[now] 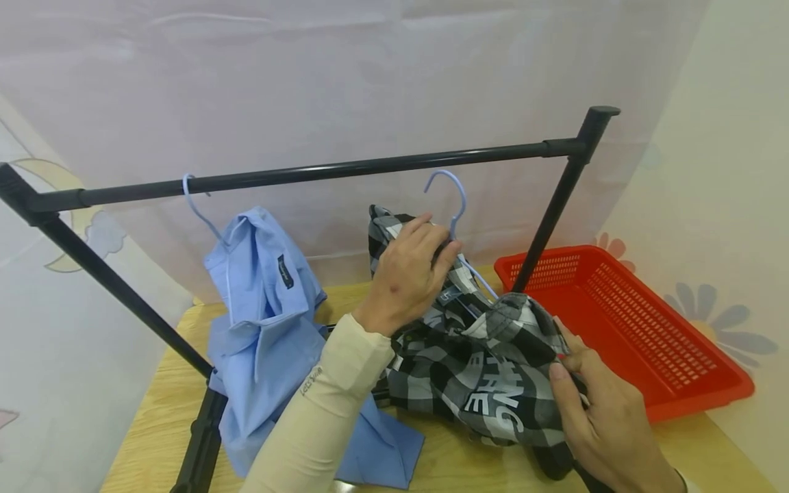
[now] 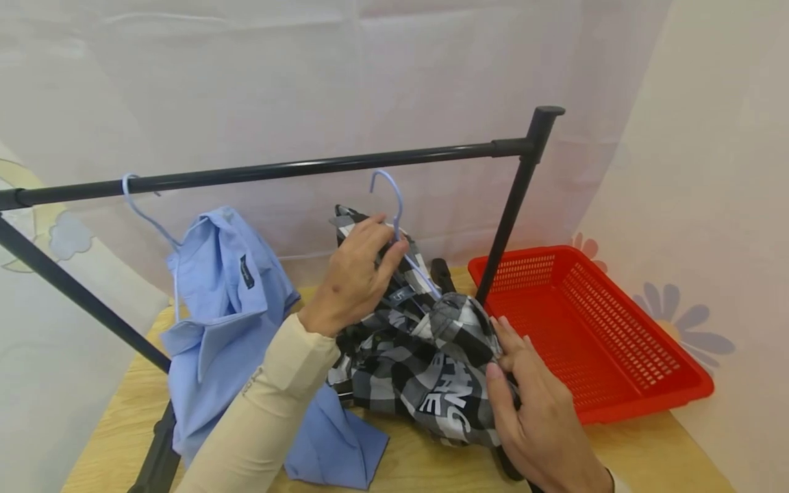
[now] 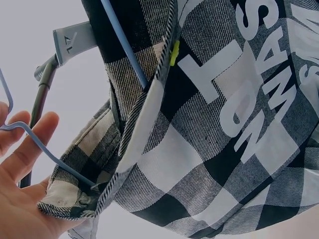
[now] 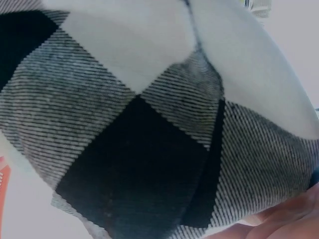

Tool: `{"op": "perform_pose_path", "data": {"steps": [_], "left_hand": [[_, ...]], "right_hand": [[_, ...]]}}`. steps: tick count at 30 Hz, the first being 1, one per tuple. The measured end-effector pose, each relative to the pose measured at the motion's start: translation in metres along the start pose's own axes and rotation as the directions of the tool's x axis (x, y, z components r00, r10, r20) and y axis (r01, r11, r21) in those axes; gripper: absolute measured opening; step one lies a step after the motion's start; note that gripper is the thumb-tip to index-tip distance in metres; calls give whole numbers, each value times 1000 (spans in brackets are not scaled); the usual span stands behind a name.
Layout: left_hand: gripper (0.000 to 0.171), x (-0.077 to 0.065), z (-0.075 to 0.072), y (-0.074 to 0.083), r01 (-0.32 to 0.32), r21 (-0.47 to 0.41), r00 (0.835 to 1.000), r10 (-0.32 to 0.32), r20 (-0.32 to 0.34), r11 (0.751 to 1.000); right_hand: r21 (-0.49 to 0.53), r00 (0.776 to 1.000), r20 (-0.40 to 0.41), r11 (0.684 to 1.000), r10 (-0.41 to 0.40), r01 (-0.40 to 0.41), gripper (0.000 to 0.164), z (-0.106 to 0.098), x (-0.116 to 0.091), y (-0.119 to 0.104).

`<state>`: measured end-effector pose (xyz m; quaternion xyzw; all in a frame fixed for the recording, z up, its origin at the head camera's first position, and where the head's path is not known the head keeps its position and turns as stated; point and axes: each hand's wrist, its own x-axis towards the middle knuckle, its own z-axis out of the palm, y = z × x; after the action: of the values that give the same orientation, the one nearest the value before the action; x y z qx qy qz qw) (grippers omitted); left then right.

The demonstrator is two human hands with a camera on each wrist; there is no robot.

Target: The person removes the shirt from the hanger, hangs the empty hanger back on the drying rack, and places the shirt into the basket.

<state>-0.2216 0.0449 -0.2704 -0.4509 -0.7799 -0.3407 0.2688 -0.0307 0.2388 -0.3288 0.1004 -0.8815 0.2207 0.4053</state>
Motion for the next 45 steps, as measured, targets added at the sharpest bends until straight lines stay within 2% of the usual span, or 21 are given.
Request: {"op": "perform_pose_path", "data": {"steps": [13, 18, 22, 26, 31, 38, 45], "left_hand": [[18, 1, -2, -3, -6, -8, 1000, 6, -9, 1000], [18, 2, -2, -3, -1, -9, 1000, 1, -8, 1000], [18, 3, -2, -4, 2, -7, 1000, -2, -13, 1000], [17, 3, -2, -5, 7, -7, 1000, -7, -14, 1000], [17, 2, -2, -6, 2, -1, 1000, -2, -18, 1000], [18, 2, -2, -6, 7, 6, 1000, -6, -12, 1000], [19, 2, -2, -7, 23, 7, 1000, -23, -6, 1000]], "right_hand": [[-2, 997, -68, 999, -40, 40, 46, 2, 0, 2], [8, 996, -76, 999, -50, 51, 49, 0, -1, 2], [-1, 998, -45, 999, -46, 46, 57, -2, -1, 1], [-13, 999, -36, 999, -35, 35, 59, -4, -2, 1], [-24, 996, -76, 999, -50, 48, 59, -3, -4, 3], [-63, 999, -47, 998, -3, 0, 61, -7, -9, 3], [-79, 1000, -30, 997, 5, -8, 59, -9, -8, 1]]}}
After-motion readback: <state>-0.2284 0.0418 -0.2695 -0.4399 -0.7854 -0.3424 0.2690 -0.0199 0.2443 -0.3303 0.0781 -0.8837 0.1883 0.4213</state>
